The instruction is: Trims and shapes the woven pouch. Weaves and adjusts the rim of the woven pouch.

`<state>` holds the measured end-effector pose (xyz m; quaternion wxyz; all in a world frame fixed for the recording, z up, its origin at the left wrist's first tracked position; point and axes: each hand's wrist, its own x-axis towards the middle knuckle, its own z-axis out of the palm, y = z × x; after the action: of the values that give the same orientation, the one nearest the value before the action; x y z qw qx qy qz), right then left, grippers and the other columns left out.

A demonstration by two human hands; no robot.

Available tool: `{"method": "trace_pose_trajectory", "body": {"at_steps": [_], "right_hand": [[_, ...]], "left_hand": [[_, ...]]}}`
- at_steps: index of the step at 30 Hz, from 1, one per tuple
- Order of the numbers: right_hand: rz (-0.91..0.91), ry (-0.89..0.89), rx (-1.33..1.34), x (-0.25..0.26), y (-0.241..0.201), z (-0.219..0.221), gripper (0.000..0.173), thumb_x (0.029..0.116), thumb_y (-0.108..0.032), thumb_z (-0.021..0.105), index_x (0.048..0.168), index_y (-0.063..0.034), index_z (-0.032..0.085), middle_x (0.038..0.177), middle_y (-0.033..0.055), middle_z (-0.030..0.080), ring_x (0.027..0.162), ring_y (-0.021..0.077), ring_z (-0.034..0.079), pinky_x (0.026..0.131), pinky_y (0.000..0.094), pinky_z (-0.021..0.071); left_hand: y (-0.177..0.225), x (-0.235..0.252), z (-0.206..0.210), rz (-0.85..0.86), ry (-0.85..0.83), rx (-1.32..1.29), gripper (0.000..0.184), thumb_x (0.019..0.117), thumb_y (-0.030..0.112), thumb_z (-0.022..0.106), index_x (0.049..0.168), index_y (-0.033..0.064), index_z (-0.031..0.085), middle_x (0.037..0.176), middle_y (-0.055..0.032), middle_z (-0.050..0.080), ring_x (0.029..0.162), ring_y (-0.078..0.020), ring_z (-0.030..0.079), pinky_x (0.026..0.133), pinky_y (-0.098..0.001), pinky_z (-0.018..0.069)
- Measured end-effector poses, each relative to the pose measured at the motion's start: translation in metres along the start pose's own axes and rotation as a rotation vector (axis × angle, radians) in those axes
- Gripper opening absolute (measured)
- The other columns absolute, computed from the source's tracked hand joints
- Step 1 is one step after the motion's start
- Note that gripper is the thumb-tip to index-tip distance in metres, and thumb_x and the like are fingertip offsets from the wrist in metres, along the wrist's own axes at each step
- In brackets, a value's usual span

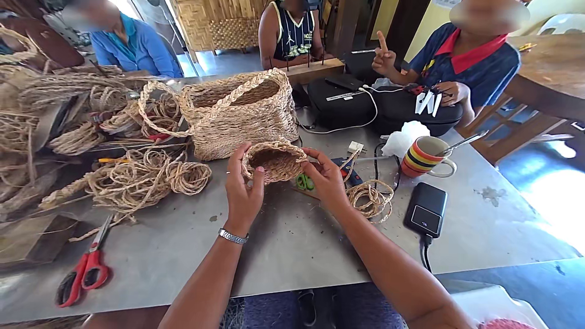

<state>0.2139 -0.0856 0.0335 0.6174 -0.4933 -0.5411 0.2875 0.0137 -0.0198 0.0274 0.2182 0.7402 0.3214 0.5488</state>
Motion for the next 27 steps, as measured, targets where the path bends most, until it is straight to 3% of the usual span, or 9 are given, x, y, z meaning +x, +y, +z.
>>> {"method": "trace_pose_trajectory", "body": {"at_steps": [2,4,10,16,22,27], "right_hand": [[0.024,-0.015,0.031,0.0007,0.0007,-0.0023,0.036,0.1068,-0.017,0.055,0.142,-0.0098,0.058,0.124,0.0113,0.068,0.093,0.017,0.071,0.085,0.0368,0.0605],[0.047,-0.019,0.049,0.0008,0.0005,-0.0034,0.036,0.1062,-0.016,0.057,0.141,-0.0099,0.059,0.119,0.0112,0.07,0.09,0.0166,0.071,0.083,0.036,0.0606],[0.094,-0.029,0.108,-0.0005,-0.0027,-0.0019,0.037,0.1055,-0.014,0.057,0.142,-0.0103,0.058,0.122,0.0094,0.069,0.093,0.0147,0.07,0.086,0.0337,0.0594],[0.12,-0.059,0.234,-0.0003,-0.0023,-0.0035,0.04,0.1066,-0.011,0.046,0.145,-0.0097,0.056,0.129,0.0103,0.067,0.101,0.0167,0.069,0.092,0.035,0.0577],[0.061,-0.031,0.152,0.0016,0.0,-0.0042,0.036,0.1087,-0.016,0.05,0.143,-0.0071,0.058,0.127,0.0101,0.068,0.102,0.0167,0.071,0.093,0.0358,0.0593],[0.042,-0.013,0.135,0.0023,0.0004,-0.0045,0.034,0.1079,-0.014,0.053,0.14,-0.0059,0.06,0.135,0.0087,0.065,0.107,0.017,0.071,0.095,0.0358,0.0595]], "left_hand": [[0.0006,-0.001,0.0002,0.024,-0.002,0.047,0.054,0.0997,0.015,0.055,0.152,0.0079,0.043,0.155,-0.0097,0.046,0.133,-0.0173,0.054,0.102,-0.0364,0.0525],[0.0005,-0.0013,0.0012,0.045,0.004,0.05,0.054,0.0983,0.013,0.055,0.151,0.0068,0.044,0.154,-0.0092,0.048,0.136,-0.0173,0.052,0.108,-0.037,0.0491],[0.0018,-0.0008,0.0016,0.095,0.04,0.033,0.054,0.0957,0.009,0.056,0.148,0.0037,0.046,0.149,-0.0124,0.05,0.136,-0.0214,0.05,0.11,-0.0394,0.0475],[0.004,-0.0004,0.0015,0.121,0.059,0.022,0.052,0.0959,0.011,0.059,0.146,0.0043,0.049,0.148,-0.0122,0.052,0.136,-0.0248,0.05,0.107,-0.041,0.0499],[0.0076,-0.0007,0.0009,0.126,0.061,-0.001,0.044,0.1018,0.021,0.057,0.143,0.0056,0.054,0.145,-0.0119,0.053,0.134,-0.0245,0.05,0.107,-0.0406,0.0489],[0.0082,-0.0002,0.0016,0.149,0.066,0.002,0.041,0.1026,0.02,0.054,0.139,0.0034,0.056,0.143,-0.0132,0.054,0.135,-0.0254,0.05,0.108,-0.0419,0.0476]]}}
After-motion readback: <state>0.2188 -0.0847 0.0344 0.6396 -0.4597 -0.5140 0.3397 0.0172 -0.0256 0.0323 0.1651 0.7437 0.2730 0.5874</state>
